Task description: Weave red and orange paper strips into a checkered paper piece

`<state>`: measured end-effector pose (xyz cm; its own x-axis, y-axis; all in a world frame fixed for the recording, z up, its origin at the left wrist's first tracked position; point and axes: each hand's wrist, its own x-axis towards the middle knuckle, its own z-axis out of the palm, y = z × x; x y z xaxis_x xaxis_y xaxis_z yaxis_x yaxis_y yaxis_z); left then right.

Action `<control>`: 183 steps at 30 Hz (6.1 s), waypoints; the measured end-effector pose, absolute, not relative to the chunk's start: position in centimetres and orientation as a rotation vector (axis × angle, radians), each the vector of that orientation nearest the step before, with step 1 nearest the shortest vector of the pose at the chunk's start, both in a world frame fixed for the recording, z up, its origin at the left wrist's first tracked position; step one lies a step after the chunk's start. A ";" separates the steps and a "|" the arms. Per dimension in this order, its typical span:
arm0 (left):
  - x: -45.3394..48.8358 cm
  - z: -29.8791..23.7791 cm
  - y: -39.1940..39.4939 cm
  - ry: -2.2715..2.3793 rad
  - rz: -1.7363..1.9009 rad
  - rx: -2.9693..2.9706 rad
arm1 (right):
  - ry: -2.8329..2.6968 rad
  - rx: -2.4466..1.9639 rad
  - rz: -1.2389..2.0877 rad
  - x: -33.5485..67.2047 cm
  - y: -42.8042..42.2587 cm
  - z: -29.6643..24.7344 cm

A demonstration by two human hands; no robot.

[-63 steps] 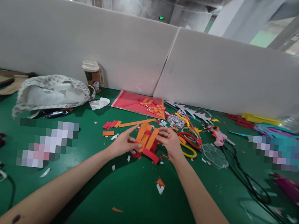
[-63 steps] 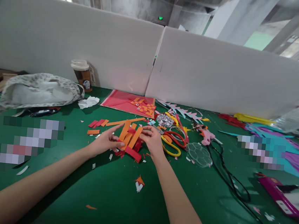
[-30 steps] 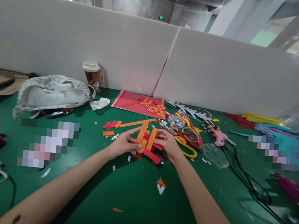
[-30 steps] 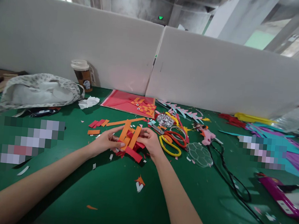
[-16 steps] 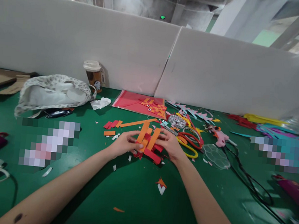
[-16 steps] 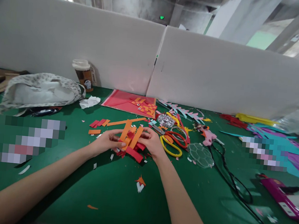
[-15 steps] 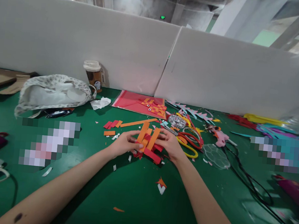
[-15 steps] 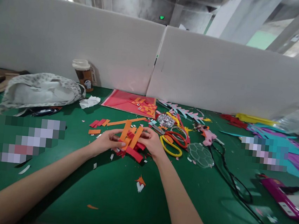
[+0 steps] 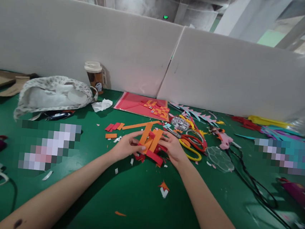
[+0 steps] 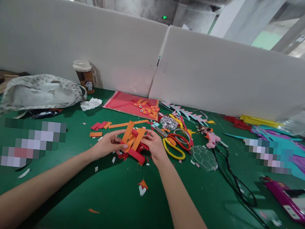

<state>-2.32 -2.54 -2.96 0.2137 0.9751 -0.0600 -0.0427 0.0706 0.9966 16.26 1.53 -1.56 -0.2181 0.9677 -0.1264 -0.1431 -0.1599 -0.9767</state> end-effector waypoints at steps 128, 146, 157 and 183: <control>-2.1 -1.4 -3.0 1.068 1.062 0.984 | -1.995 -0.966 0.431 15.3 -0.8 -0.6; -2.4 -2.6 -2.6 0.940 1.163 1.057 | -2.014 -0.989 0.520 14.7 -1.0 -0.3; -3.0 -2.2 -2.6 1.057 1.444 1.268 | -1.819 -0.907 0.894 15.2 -0.1 -0.5; -2.6 -1.5 -2.8 0.932 1.058 1.014 | -1.565 -1.113 1.333 15.6 0.2 -0.5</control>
<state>-2.61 -2.78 -1.49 0.2324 0.9658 -0.1146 -0.2356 0.1703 0.9568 15.62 0.17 -0.55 -0.3100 0.9505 0.0219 0.1297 0.0651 -0.9894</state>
